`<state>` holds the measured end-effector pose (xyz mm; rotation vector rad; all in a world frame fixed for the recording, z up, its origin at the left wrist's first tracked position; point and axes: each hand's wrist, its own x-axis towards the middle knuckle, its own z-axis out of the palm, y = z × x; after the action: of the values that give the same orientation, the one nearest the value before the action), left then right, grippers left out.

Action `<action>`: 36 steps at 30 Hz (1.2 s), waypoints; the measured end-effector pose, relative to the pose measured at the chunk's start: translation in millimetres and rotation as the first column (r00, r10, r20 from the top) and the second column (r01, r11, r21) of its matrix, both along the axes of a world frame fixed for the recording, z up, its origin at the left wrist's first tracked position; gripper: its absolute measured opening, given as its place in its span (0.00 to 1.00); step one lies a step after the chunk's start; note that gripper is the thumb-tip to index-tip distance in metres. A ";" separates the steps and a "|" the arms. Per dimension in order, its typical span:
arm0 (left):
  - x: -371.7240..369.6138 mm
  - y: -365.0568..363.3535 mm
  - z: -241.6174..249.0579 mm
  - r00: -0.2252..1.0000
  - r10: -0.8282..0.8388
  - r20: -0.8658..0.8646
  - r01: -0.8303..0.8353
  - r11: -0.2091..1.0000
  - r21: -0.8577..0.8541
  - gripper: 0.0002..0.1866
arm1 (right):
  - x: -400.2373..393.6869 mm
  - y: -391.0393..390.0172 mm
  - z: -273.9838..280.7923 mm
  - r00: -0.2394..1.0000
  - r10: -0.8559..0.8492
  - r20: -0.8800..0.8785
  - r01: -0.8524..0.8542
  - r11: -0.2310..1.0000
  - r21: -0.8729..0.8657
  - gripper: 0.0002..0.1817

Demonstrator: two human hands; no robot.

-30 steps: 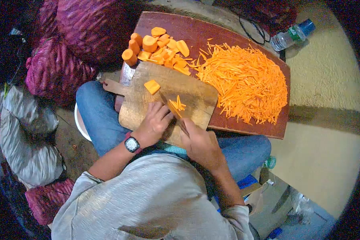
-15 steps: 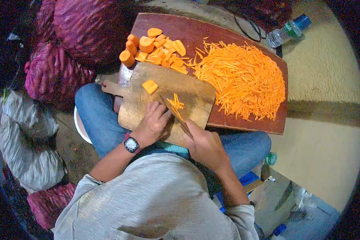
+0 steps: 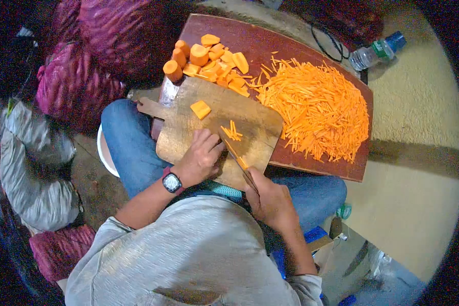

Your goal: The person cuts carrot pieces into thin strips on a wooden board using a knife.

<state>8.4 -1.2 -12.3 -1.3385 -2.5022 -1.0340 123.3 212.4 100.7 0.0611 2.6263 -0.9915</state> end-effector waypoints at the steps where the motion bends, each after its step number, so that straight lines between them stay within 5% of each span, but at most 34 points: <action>1: -0.8 0.6 1.2 1.000 -0.001 0.003 0.001 1.000 0.008 0.17 | 1.0 -0.8 -2.3 1.000 -0.002 0.008 0.002 1.000 0.015 0.19; 5: -1.0 1.6 -2.2 1.000 0.008 -0.005 -0.008 0.999 0.045 0.16 | -23.0 -12.6 -22.8 0.996 0.014 -0.094 -0.017 1.000 -0.026 0.18; 36: 2.4 2.7 0.5 0.995 0.103 0.008 -0.103 0.989 0.109 0.12 | -3.3 3.5 -11.0 0.997 0.039 -0.062 -0.042 0.998 -0.051 0.19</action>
<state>10.8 1.6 -11.8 -1.1661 -2.4483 -1.1329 120.0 215.9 89.7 -0.0356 2.6432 -1.0641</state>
